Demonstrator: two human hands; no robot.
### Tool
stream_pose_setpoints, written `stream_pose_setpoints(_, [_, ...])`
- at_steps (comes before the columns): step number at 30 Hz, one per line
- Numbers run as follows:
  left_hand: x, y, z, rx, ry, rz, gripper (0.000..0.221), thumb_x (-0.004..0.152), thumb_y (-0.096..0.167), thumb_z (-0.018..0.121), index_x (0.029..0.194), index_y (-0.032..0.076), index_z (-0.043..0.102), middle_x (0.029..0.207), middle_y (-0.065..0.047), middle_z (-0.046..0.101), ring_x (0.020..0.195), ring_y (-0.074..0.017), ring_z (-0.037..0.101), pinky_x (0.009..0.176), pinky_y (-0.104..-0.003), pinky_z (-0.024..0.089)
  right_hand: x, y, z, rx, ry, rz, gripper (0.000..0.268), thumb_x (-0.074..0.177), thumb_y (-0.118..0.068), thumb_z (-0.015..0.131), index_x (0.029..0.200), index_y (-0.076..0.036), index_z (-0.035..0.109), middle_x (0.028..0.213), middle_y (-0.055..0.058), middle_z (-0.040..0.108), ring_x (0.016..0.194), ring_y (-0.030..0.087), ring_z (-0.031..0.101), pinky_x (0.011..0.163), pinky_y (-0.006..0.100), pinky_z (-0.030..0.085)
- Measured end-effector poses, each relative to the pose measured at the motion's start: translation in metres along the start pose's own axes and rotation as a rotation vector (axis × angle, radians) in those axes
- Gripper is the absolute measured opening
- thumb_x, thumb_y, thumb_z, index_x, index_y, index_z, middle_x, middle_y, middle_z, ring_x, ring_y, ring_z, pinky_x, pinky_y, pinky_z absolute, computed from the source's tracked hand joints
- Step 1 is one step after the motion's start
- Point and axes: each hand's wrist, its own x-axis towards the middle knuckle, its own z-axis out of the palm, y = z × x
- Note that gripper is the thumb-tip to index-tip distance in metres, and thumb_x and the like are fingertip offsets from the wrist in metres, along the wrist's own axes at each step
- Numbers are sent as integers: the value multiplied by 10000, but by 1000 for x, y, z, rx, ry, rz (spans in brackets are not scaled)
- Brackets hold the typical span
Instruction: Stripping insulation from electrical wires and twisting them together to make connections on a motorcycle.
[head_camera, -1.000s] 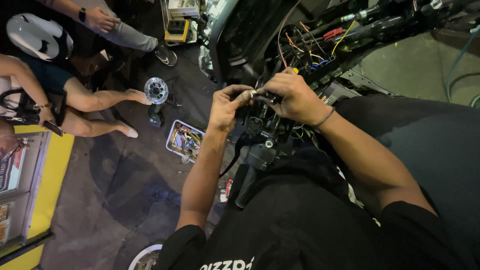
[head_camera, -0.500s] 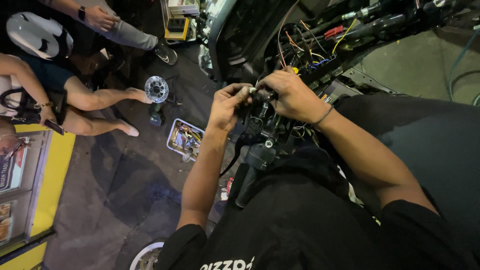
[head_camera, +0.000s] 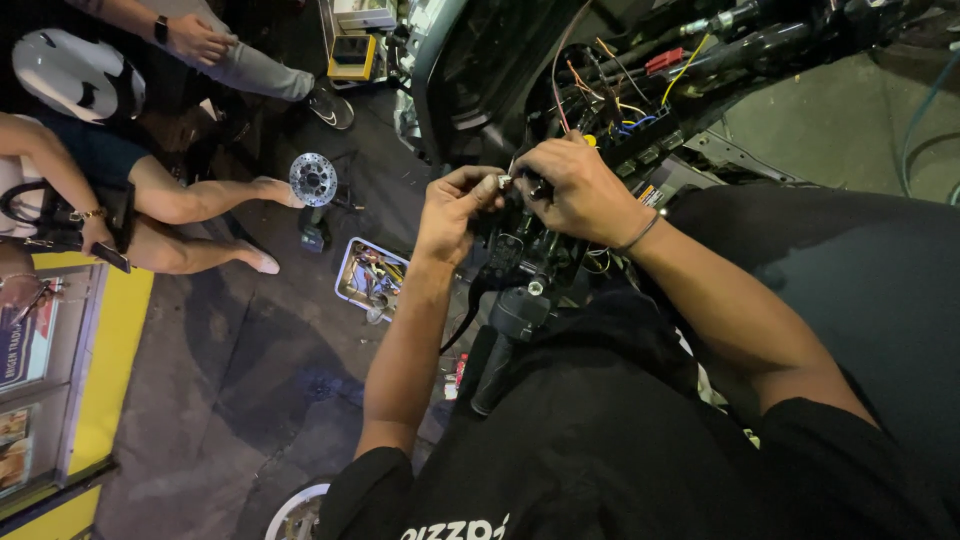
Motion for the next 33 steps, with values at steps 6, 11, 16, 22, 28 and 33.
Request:
stream_pose_setpoints(6, [-7, 14, 10, 96, -31, 54, 261, 943, 26, 905, 1151, -103, 815, 911, -195, 820, 794, -251, 837, 698, -293, 693, -3, 4, 4, -14, 26, -25, 103, 966, -57, 781, 1064, -77, 752, 898, 96, 698, 880, 343, 740, 810, 419, 491])
stream_pose_setpoints(11, [-11, 15, 9, 155, -50, 87, 283, 917, -23, 913, 1172, -93, 812, 940, -191, 819, 830, -233, 826, 744, -336, 701, 0, -3, -2, 13, 39, -43, 115, 944, -26, 781, 1048, -67, 754, 888, 98, 703, 844, 348, 725, 803, 421, 493])
stream_pose_setpoints(16, [-16, 14, 11, 172, -67, 143, 247, 939, -65, 879, 1174, -87, 808, 989, -188, 822, 869, -222, 818, 786, -354, 707, 0, -3, -3, 44, 57, -69, 111, 953, -26, 790, 1051, -62, 755, 889, 104, 696, 829, 354, 711, 799, 425, 487])
stream_pose_setpoints(22, [-19, 24, 20, 256, -55, 219, 214, 952, -67, 869, 1158, -67, 810, 1046, -172, 828, 932, -192, 790, 834, -366, 702, 1, -3, -4, 57, 64, -82, 73, 978, -42, 788, 1038, -61, 751, 884, 99, 696, 816, 350, 706, 806, 427, 485])
stream_pose_setpoints(28, [-25, 31, 27, 235, -66, 243, 208, 966, -84, 841, 1170, -68, 801, 1021, -169, 815, 893, -181, 780, 817, -359, 698, 1, -6, -6, 70, 60, -63, 55, 972, -36, 784, 998, -72, 752, 879, 89, 711, 811, 341, 713, 803, 422, 486])
stream_pose_setpoints(33, [-32, 51, 33, 299, -107, 307, 439, 854, -102, 948, 1264, -26, 811, 1061, -191, 846, 977, -218, 825, 890, -396, 705, 2, -5, -6, 65, 56, -21, 101, 931, 23, 782, 1007, -32, 744, 883, 124, 731, 819, 367, 741, 789, 442, 509])
